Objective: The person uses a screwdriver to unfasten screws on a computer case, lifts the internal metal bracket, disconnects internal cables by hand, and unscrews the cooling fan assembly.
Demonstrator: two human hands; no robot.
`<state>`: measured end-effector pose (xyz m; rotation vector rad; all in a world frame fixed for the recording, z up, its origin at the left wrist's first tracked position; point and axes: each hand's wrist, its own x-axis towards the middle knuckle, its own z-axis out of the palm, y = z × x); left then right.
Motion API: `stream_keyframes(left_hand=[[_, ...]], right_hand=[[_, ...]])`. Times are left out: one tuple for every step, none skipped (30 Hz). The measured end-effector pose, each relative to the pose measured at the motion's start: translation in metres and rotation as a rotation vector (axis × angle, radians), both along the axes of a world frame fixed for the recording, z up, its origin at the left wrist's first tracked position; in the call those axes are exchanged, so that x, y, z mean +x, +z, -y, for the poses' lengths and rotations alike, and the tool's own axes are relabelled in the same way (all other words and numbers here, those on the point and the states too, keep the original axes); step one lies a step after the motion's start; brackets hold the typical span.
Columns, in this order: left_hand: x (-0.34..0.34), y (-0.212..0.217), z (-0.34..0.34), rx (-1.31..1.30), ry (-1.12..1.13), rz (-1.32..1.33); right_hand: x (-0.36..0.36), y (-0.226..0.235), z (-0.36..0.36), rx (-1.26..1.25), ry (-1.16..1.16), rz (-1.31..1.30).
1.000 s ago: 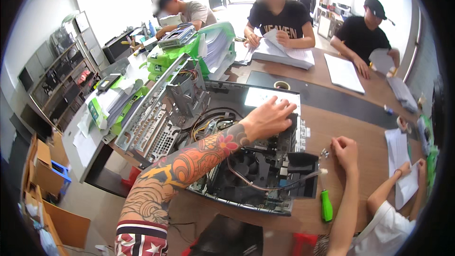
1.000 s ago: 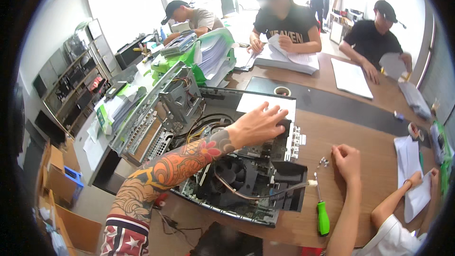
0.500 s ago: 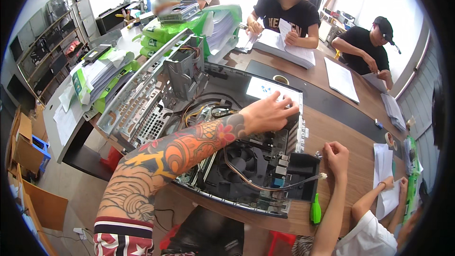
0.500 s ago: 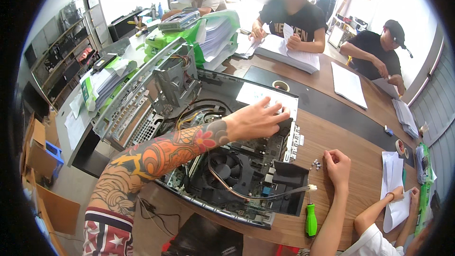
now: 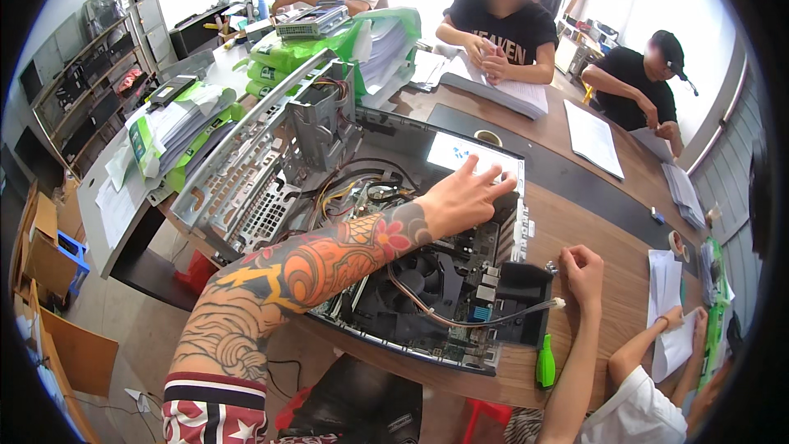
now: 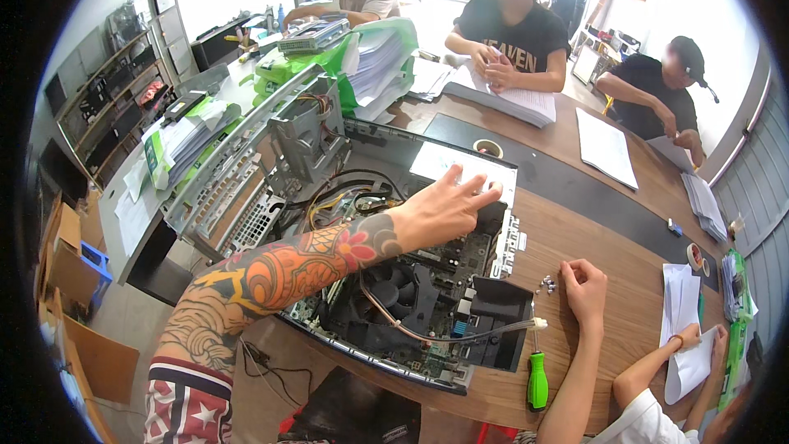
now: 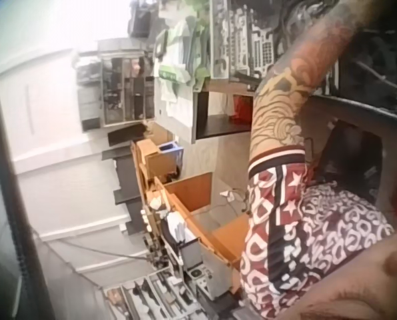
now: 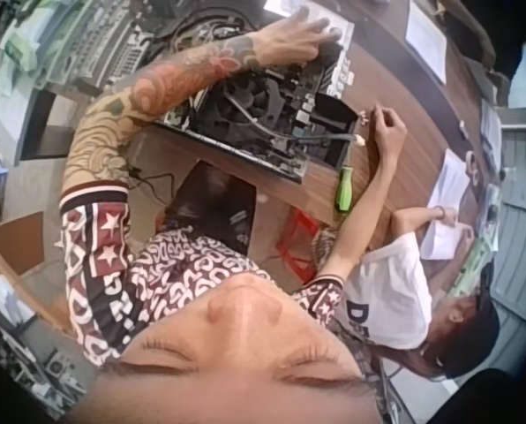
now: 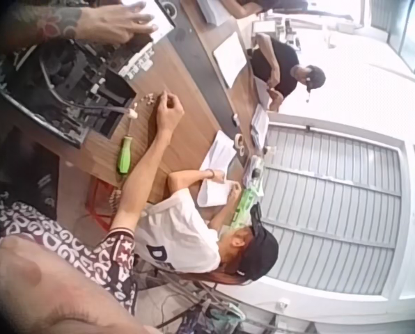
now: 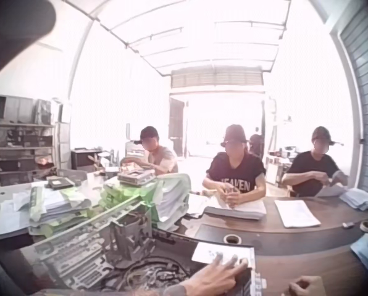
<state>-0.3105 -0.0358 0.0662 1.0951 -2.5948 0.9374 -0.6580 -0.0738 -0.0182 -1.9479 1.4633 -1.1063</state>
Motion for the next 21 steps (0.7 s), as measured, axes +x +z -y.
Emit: stream_keyframes(left_hand=[[-0.001, 0.001, 0.0, 0.012, 0.011, 0.005], [-0.001, 0.003, -0.002, 0.01, 0.016, 0.007], [0.0, 0.006, -0.004, 0.022, 0.017, 0.028], [0.0, 0.007, -0.005, 0.034, 0.018, 0.049], [0.001, 0.008, -0.006, 0.034, 0.02, 0.05], [0.001, 0.007, -0.005, 0.036, 0.001, 0.049], [0.002, 0.007, -0.006, 0.038, -0.018, 0.048], [0.003, 0.007, -0.006, 0.041, -0.014, 0.048], [0.005, 0.007, -0.006, 0.045, -0.019, 0.04], [0.006, 0.006, -0.006, 0.049, -0.023, 0.031], [0.008, 0.004, -0.006, 0.052, -0.02, 0.028], [0.009, 0.001, -0.005, 0.034, -0.019, 0.022], [0.009, -0.001, -0.004, 0.016, -0.018, 0.015], [0.008, -0.001, -0.005, 0.02, -0.018, 0.009], [0.007, -0.001, -0.006, 0.041, -0.019, -0.012], [0.005, -0.001, -0.007, 0.062, -0.021, -0.033], [0.004, -0.001, -0.007, 0.066, -0.015, -0.041], [0.003, -0.001, -0.005, 0.083, -0.009, -0.029], [0.002, 0.001, -0.004, 0.099, -0.002, -0.016], [0.001, 0.003, -0.002, 0.097, 0.02, 0.01], [0.003, 0.002, -0.004, 0.098, 0.023, 0.005]], right_hand=[[0.0, 0.001, -0.001, -0.002, 0.002, 0.002], [0.004, 0.005, -0.004, 0.005, 0.003, 0.003], [0.007, 0.007, -0.006, 0.013, 0.004, 0.005], [0.008, 0.007, -0.005, 0.012, 0.009, 0.006], [0.007, 0.006, -0.005, 0.005, 0.003, 0.0], [0.007, 0.005, -0.005, -0.002, -0.003, -0.006], [0.006, 0.004, -0.004, -0.002, 0.0, -0.005], [0.005, 0.003, -0.002, -0.011, 0.007, 0.002], [0.004, 0.001, -0.001, -0.019, 0.014, 0.009], [0.003, 0.0, -0.001, -0.016, 0.017, 0.007], [0.003, 0.001, -0.001, -0.014, 0.017, 0.006], [0.003, 0.001, 0.0, -0.012, 0.017, 0.004], [0.001, -0.002, 0.002, -0.009, 0.022, -0.001], [-0.001, -0.005, 0.004, -0.001, 0.007, 0.005], [-0.004, -0.007, 0.005, 0.006, -0.008, 0.01], [-0.007, -0.01, 0.005, 0.01, -0.007, 0.002], [-0.007, -0.01, 0.004, 0.018, 0.003, 0.023], [-0.007, -0.009, 0.004, 0.025, 0.013, 0.043], [-0.005, -0.009, 0.003, 0.028, 0.017, 0.036], [-0.003, -0.008, 0.002, 0.007, 0.024, 0.049], [-0.002, -0.008, 0.001, -0.014, 0.03, 0.064]])
